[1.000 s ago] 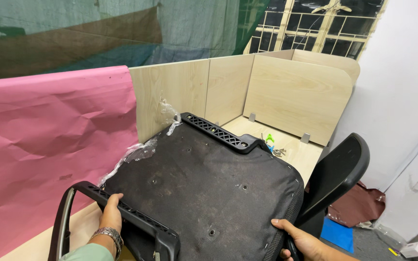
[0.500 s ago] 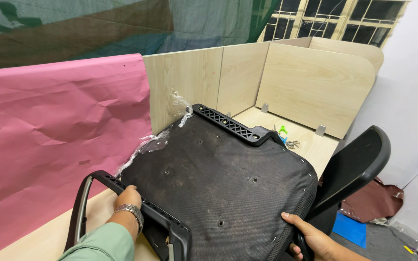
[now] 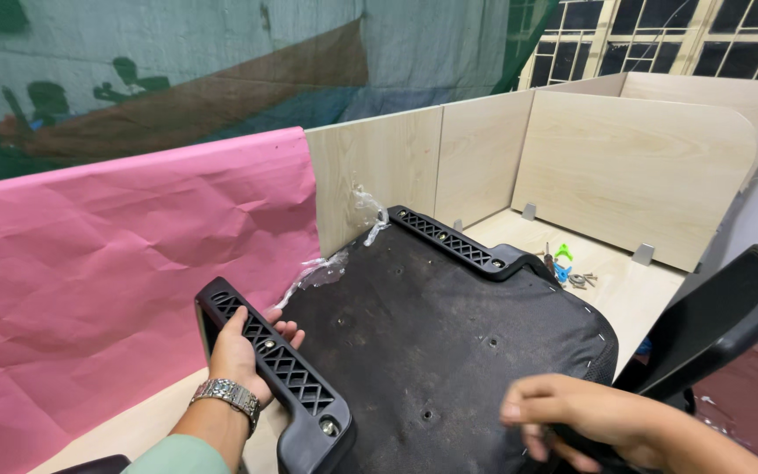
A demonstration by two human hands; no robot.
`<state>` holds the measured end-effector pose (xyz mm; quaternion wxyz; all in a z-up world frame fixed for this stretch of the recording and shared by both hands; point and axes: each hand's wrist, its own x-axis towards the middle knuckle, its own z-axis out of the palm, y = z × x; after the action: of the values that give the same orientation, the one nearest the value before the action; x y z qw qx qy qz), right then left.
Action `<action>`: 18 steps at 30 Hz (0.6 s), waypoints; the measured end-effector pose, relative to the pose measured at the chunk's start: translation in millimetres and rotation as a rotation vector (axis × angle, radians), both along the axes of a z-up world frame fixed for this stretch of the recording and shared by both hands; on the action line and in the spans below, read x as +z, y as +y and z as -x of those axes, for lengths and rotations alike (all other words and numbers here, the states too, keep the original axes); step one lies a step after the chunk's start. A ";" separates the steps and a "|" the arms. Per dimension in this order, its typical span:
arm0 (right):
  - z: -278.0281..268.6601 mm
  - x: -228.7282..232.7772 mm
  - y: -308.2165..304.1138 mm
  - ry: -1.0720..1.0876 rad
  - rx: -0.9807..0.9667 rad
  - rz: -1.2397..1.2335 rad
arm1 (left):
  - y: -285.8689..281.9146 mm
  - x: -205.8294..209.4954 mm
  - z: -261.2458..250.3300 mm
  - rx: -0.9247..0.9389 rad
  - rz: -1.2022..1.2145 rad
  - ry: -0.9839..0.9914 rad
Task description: The person uses a screwdriver to attach a black plastic frame to the underside of an office chair seat. They insert screws into multiple holes and tighten them, securing the frame to the seat.
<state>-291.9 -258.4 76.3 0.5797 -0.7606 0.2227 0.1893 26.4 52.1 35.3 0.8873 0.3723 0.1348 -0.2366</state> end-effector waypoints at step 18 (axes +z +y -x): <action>-196.9 59.5 227.4 -0.834 0.413 0.840 | 19.9 -18.6 -5.4 0.064 0.085 0.075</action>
<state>-95.0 -31.0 135.7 0.2211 -0.9607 -0.1185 -0.1189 31.8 72.0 16.6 0.9037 0.3208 0.1696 -0.2272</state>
